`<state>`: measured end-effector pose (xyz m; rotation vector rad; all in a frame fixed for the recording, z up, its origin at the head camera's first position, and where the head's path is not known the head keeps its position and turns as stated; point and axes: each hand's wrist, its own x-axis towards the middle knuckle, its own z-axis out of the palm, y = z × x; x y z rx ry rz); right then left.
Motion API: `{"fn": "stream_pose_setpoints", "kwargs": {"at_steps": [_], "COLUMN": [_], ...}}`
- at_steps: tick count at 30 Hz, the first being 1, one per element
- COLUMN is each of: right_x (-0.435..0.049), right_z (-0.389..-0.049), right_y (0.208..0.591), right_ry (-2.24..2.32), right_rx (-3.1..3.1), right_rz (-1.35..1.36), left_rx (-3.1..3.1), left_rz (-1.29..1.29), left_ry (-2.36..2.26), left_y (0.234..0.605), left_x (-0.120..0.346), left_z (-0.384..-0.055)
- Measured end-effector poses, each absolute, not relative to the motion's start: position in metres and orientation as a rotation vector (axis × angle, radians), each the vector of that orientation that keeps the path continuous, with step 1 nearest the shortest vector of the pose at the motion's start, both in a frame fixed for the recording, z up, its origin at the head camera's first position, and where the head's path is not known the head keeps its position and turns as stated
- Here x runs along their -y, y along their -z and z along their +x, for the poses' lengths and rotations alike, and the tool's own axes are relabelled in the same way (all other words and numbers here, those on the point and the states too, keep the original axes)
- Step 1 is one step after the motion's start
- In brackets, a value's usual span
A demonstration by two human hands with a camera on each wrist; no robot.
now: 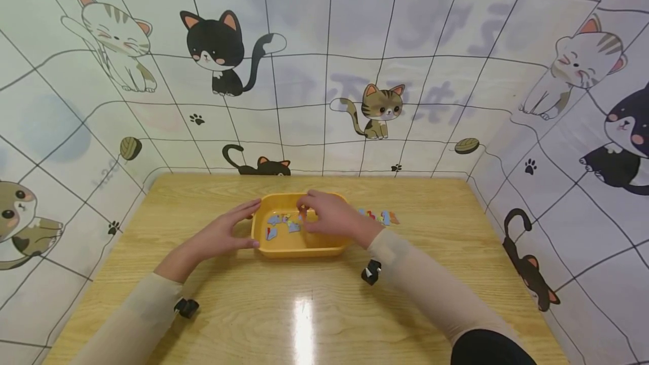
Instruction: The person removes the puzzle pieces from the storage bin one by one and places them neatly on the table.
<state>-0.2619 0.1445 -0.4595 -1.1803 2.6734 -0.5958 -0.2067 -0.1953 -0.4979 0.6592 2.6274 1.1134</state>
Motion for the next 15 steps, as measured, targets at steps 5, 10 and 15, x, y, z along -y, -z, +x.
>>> {"fn": "stream_pose_setpoints", "kwargs": {"at_steps": [5, 10, 15], "right_x": [-0.156, -0.168, -0.180], "right_z": [-0.264, -0.263, -0.262], "right_y": [0.457, 0.455, 0.451], "right_ry": [0.612, 0.682, 0.723], "right_rx": [-2.717, -2.742, -2.744], "right_rz": [-1.207, -1.219, -1.200], "left_rx": [-2.621, -2.628, -2.628], "left_rz": [0.653, 0.658, 0.660], "left_ry": [-1.124, -1.119, -1.124], "left_y": [0.498, 0.498, 0.499], "left_x": [0.195, 0.195, 0.195], "left_z": [-0.206, -0.207, -0.207]}}
